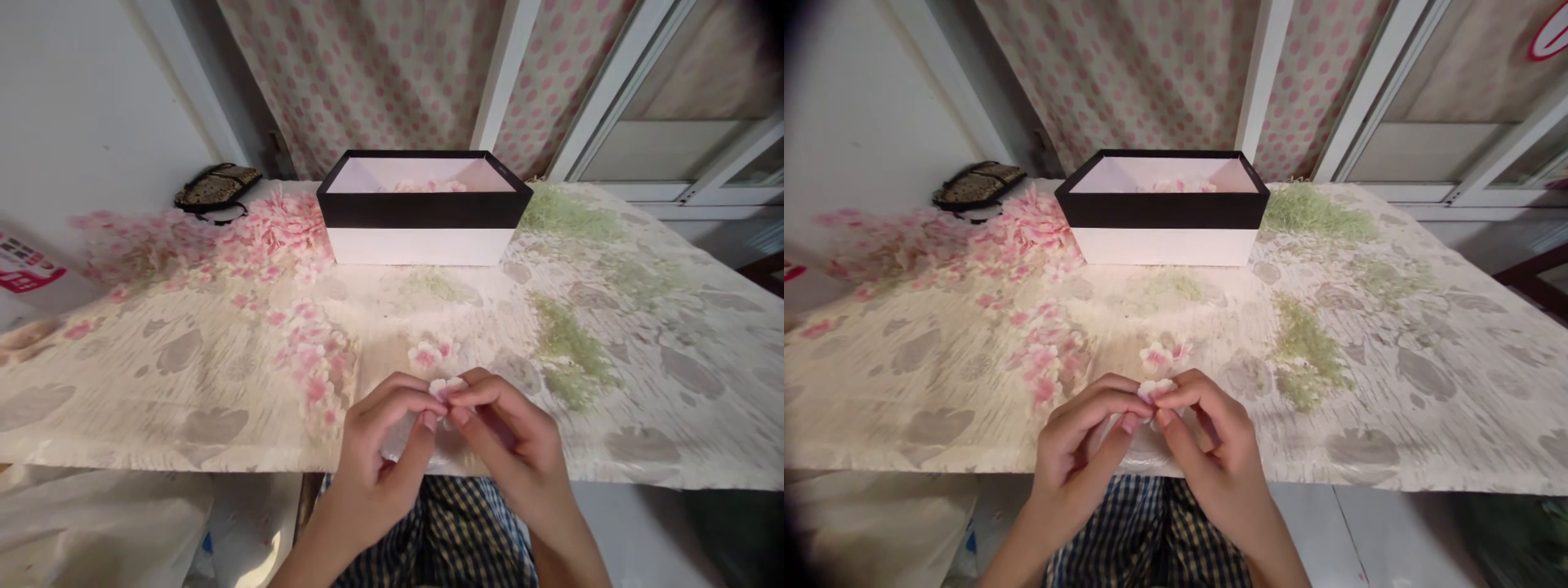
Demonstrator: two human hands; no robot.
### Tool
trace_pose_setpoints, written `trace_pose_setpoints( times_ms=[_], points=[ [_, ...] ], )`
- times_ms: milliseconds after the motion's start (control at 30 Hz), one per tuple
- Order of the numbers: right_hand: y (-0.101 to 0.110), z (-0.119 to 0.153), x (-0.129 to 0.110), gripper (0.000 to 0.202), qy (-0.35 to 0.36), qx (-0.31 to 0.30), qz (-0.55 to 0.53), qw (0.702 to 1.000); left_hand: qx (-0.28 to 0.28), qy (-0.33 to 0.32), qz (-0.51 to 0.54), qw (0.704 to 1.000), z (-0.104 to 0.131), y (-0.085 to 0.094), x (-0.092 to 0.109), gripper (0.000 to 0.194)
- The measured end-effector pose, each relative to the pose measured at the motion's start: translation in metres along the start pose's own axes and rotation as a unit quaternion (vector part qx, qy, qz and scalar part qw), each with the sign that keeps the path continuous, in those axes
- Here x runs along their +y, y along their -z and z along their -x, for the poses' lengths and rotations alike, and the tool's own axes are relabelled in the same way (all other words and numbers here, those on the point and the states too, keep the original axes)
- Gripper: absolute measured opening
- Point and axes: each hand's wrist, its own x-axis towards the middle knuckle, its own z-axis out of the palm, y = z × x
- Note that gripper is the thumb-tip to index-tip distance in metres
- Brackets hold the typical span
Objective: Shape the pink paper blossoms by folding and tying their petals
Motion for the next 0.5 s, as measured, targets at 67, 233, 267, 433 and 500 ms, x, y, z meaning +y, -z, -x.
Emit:
trace_pose_setpoints(
  times_ms=[67, 233, 267, 433, 500],
  points=[
    [0.001, 0.0, 0.003, 0.012, -0.018, 0.008, -0.014, 1.0, 0.002, 0.01, 0.011, 1.0, 0.0, 0.0, 0.0, 0.022],
    [0.0, -0.001, 0.008, 0.01, -0.019, -0.001, -0.043, 0.999, 0.013, 0.018, 0.033, 0.999, 0.001, -0.001, -0.001, 0.024],
    [-0.001, -0.001, 0.008, 0.01, -0.013, -0.002, -0.04, 0.999, 0.01, 0.016, 0.031, 0.999, 0.001, -0.001, -0.001, 0.025],
    [-0.001, 0.001, 0.009, 0.014, -0.018, -0.005, -0.009, 1.0, -0.035, -0.014, -0.036, 0.999, 0.01, -0.003, 0.003, 0.03],
    [0.0, 0.001, 0.009, 0.018, -0.044, -0.009, 0.018, 0.999, -0.056, -0.027, -0.085, 0.994, 0.013, 0.002, 0.004, 0.032]
  ],
)
